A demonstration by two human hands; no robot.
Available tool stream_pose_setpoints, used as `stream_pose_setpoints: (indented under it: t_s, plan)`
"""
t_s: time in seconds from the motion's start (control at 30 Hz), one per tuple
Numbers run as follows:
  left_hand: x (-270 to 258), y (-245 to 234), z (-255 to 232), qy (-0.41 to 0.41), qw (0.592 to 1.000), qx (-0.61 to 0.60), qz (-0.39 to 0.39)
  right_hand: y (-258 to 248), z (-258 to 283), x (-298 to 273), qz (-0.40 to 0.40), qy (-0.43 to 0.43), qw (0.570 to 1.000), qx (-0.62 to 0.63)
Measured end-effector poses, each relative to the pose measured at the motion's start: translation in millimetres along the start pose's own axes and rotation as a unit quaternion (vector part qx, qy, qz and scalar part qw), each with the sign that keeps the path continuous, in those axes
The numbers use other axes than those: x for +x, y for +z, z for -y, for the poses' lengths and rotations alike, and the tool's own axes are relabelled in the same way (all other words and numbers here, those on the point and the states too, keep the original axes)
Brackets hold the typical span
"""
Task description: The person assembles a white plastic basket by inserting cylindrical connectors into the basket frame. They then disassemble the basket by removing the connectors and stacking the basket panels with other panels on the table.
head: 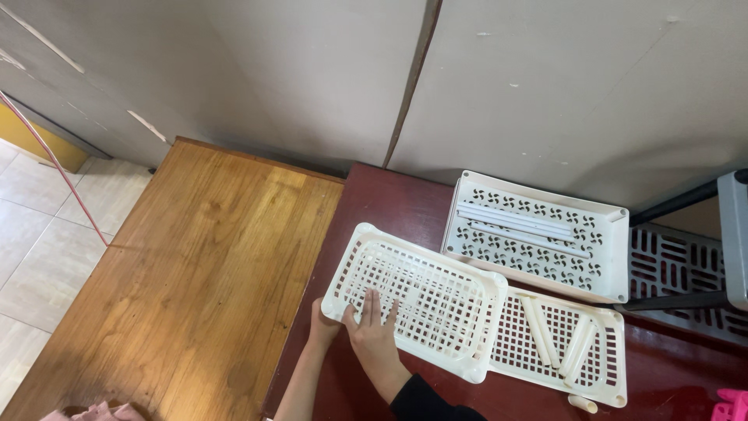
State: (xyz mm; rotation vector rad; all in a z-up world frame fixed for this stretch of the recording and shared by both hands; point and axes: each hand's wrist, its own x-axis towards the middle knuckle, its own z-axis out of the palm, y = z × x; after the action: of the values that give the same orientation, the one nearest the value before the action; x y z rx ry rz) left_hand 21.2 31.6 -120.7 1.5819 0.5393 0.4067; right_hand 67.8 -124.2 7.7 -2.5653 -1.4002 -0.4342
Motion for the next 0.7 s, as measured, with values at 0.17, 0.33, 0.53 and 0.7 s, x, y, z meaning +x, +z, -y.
stream_pose_setpoints:
  t_s: [0.17, 0.33, 0.53, 0.7]
  plan:
    - [2.6, 0.5, -5.0, 0.007, 0.999, 0.041, -0.002, -0.4, -2.1, 15.1, -0.058, -0.009, 0.998, -0.018]
    - [0.8, 4.6, 8.7, 0.061, 0.998, 0.016, -0.014, 8.1, -7.1, 13.1, 0.032, -0.072, 0.997, 0.0]
    - [0.6, 16.9, 26.7, 0.055, 0.998, 0.016, -0.027, 7.4, -17.0, 5.9, 0.052, -0.096, 0.994, 0.017]
    - [0.7, 17.9, 23.1, 0.061, 0.997, 0.037, -0.023, -1.0, -21.1, 8.6, 0.061, -0.098, 0.993, 0.018]
